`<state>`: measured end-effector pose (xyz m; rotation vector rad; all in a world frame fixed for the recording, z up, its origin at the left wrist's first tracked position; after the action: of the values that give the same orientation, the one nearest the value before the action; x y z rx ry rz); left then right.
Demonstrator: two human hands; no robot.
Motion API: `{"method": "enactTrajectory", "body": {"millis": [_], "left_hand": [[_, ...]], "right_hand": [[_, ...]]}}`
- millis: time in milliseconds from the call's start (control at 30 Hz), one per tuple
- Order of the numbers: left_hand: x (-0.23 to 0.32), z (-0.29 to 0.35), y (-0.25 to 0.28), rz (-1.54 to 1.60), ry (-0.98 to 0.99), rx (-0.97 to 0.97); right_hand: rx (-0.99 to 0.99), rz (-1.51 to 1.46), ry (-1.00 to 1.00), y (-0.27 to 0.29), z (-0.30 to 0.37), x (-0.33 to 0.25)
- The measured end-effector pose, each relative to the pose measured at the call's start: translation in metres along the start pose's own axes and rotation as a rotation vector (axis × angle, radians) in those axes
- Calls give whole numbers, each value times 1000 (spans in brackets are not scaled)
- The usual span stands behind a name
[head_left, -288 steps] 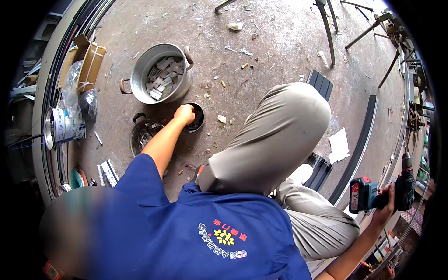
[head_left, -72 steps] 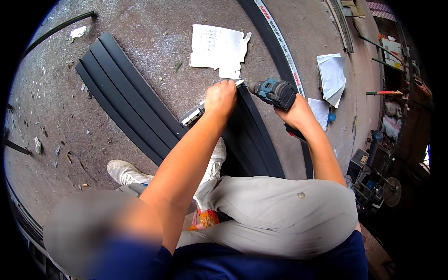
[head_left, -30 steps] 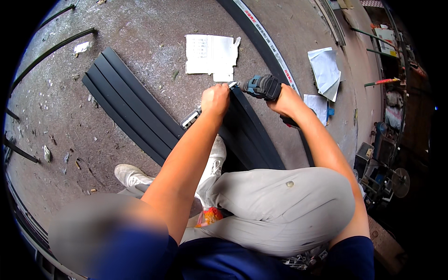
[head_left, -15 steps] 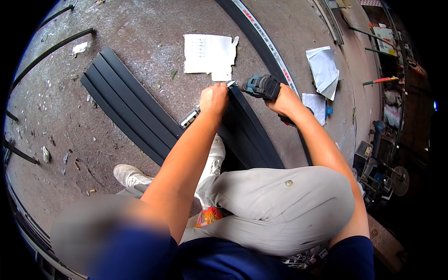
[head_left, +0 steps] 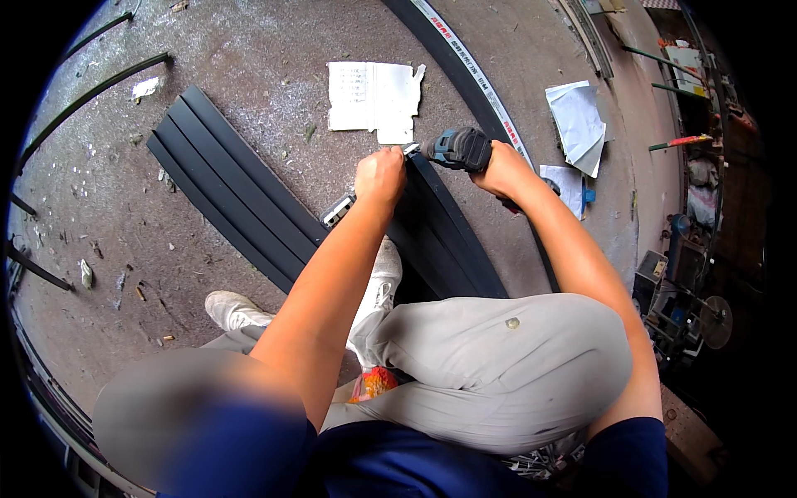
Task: The person sits on the floor and uses a cordless drill to attach metal brackets to long black metal profiles. They repeatedly pick up screws and brackets, align them, and drive the screws into the profiles.
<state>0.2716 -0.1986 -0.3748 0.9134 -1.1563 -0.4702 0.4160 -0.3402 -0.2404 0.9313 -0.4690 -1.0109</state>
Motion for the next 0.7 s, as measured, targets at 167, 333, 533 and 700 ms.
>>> {"method": "enactTrajectory", "body": {"millis": [167, 333, 533, 700], "left_hand": [[-4, 3, 0, 9, -1, 1], [-1, 5, 5, 19, 10, -37], [3, 10, 12, -3, 4, -42], [-4, 9, 7, -8, 18, -40]], "right_hand": [[13, 57, 29, 10, -2, -12], [13, 189, 73, 21, -7, -22], [35, 178, 98, 22, -1, -21], [-40, 310, 89, 32, -18, -33]]}}
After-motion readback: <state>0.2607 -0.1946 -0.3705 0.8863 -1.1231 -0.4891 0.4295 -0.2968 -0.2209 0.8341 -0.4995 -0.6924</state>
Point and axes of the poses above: each hand's wrist, its own z-axis away from the middle knuckle, its own y-axis out of the back of the hand, x = y × z, the point moved 2 cm from there along -z, towards the middle knuckle, and after that the axes turned 3 degrees about -y, right-handed, at the moved point
